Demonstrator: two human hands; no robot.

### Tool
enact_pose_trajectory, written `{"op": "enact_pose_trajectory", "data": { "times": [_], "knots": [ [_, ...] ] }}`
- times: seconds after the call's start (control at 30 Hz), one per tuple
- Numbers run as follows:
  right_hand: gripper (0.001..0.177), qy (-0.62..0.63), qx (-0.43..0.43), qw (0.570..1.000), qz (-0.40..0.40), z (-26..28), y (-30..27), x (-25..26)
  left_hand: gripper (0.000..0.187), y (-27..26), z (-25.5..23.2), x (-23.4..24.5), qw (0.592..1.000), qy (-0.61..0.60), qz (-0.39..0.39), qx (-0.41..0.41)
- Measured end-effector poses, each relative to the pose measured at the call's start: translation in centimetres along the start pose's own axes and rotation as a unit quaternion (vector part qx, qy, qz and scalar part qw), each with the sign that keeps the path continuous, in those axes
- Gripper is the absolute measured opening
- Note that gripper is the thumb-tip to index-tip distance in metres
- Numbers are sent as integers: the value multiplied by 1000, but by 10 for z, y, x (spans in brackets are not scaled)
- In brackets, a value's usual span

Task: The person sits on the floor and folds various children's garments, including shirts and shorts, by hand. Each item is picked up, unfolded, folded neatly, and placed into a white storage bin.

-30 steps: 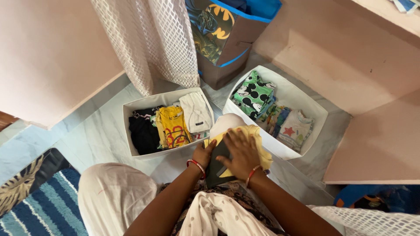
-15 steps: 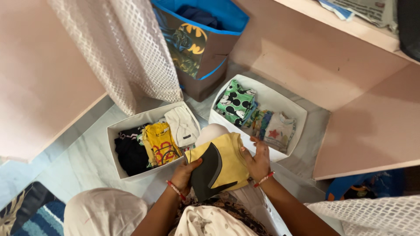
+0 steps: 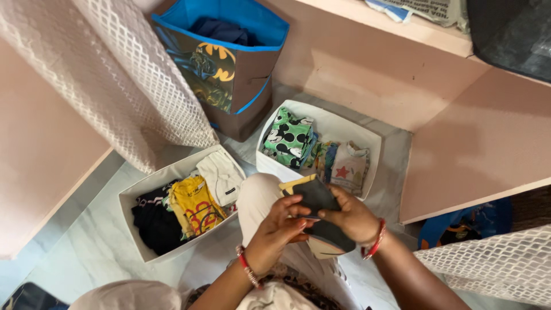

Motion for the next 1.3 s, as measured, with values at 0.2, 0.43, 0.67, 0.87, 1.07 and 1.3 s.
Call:
{"op": "enact_pose_trajectory", "data": {
  "times": [0.2,0.43,0.67,0.87,1.07,1.3],
  "knots": [
    [49,13,-61,997,-44,-17,66,124,48,-22,12,114,984,47,-164,-47],
    [49,-342,-30,898,-275,21,113,231,42,-117,74,282,883,79,-461,31],
    [65,-486,59,835,-251,-128,148,182,39,-178,147,370,825,58,-551,116],
    [37,-460,-155,865,-131,-284,135,142,37,-154,161,369,850,91,-495,154],
    [43,-391,-119,902,-138,-235,137,137,37,-135,169,358,876,103,-453,128],
    [44,-354,57,932,-45,-80,139,23,42,-97,176,407,832,263,-471,132]
  ]
}}
Point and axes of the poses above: each hand's wrist, its own y-axis towards the middle knuckle, its own x-axis out of the back of the hand, z = x × y, the point moved 5 cm from there along y, towards the middle knuckle, and after that the axes turned 11 degrees about -x, right-handed, at the moved point
